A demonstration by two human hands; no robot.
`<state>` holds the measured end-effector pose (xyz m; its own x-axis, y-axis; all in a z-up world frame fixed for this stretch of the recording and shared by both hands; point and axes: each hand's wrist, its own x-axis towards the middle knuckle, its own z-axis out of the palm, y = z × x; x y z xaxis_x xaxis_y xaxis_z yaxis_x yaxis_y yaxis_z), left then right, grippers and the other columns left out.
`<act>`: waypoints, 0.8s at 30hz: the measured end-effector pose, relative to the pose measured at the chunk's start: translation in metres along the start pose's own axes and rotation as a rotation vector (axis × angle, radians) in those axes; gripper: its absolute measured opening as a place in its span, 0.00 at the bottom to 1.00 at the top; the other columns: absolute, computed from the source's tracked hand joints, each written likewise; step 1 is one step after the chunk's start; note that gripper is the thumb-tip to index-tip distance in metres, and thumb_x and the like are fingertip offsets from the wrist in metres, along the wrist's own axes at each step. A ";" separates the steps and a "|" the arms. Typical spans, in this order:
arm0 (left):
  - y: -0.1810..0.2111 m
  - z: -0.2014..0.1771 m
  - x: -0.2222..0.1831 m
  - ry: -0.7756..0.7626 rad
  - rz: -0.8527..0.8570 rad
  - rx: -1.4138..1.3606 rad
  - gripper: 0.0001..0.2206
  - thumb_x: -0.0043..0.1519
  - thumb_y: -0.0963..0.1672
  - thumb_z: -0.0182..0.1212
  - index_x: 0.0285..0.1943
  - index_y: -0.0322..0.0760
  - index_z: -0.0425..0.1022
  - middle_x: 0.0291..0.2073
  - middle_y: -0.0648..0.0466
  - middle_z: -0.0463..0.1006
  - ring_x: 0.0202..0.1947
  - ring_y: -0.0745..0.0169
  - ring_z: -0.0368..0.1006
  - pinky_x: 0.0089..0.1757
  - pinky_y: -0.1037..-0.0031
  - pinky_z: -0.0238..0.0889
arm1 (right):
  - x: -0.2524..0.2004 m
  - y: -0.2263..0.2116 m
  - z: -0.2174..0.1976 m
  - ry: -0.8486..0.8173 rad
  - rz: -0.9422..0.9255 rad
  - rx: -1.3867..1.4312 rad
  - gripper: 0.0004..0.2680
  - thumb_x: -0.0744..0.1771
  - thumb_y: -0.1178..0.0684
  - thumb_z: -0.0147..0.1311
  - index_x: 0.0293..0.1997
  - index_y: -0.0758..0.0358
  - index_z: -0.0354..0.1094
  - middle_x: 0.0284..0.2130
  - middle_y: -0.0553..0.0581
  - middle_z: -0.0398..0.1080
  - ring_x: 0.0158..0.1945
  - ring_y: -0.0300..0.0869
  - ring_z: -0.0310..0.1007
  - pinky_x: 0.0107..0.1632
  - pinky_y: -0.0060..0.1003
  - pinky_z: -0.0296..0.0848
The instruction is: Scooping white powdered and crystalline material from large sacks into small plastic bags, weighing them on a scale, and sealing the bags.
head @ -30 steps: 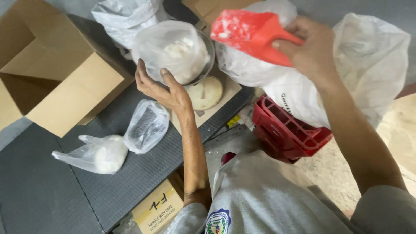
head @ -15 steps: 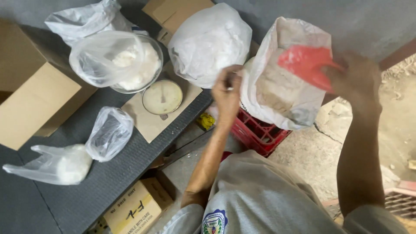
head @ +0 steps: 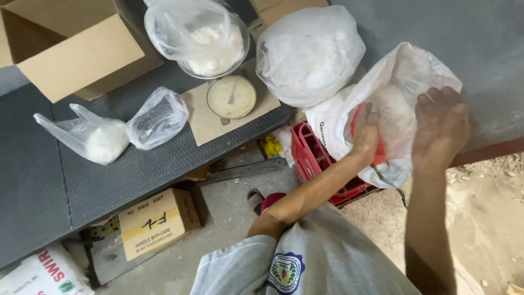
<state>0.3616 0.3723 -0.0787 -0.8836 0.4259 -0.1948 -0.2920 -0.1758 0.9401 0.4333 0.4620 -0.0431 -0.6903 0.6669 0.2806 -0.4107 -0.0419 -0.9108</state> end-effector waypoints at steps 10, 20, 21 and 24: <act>0.031 0.021 -0.017 -0.114 -0.074 -0.190 0.31 0.70 0.53 0.38 0.78 0.30 0.44 0.73 0.29 0.54 0.72 0.36 0.54 0.65 0.62 0.51 | 0.026 0.102 -0.015 0.058 0.348 0.457 0.20 0.71 0.40 0.41 0.62 0.68 0.61 0.55 0.62 0.69 0.61 0.49 0.69 0.68 0.44 0.68; -0.019 0.015 0.020 -0.433 0.524 0.922 0.30 0.70 0.55 0.32 0.79 0.38 0.49 0.78 0.38 0.42 0.75 0.26 0.40 0.65 0.29 0.32 | 0.029 -0.019 0.031 0.206 0.505 0.119 0.18 0.72 0.44 0.38 0.66 0.66 0.60 0.61 0.63 0.65 0.63 0.46 0.66 0.64 0.40 0.66; -0.014 0.013 0.021 -0.540 0.398 0.935 0.29 0.68 0.54 0.38 0.77 0.40 0.48 0.77 0.38 0.40 0.70 0.22 0.42 0.61 0.30 0.37 | 0.031 -0.028 0.037 0.267 0.450 -0.048 0.16 0.71 0.46 0.45 0.64 0.65 0.63 0.60 0.62 0.66 0.61 0.45 0.66 0.61 0.39 0.69; 0.004 -0.002 0.001 -0.410 0.600 1.072 0.30 0.55 0.42 0.55 0.72 0.41 0.63 0.75 0.32 0.53 0.64 0.32 0.67 0.56 0.43 0.67 | 0.041 0.015 -0.002 0.165 0.290 -0.231 0.13 0.69 0.59 0.56 0.60 0.68 0.69 0.58 0.63 0.70 0.56 0.44 0.71 0.58 0.38 0.73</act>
<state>0.3581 0.3700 -0.0754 -0.5419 0.8016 0.2526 0.7138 0.2804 0.6418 0.4007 0.4902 -0.0457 -0.6450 0.7635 -0.0334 -0.0555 -0.0904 -0.9944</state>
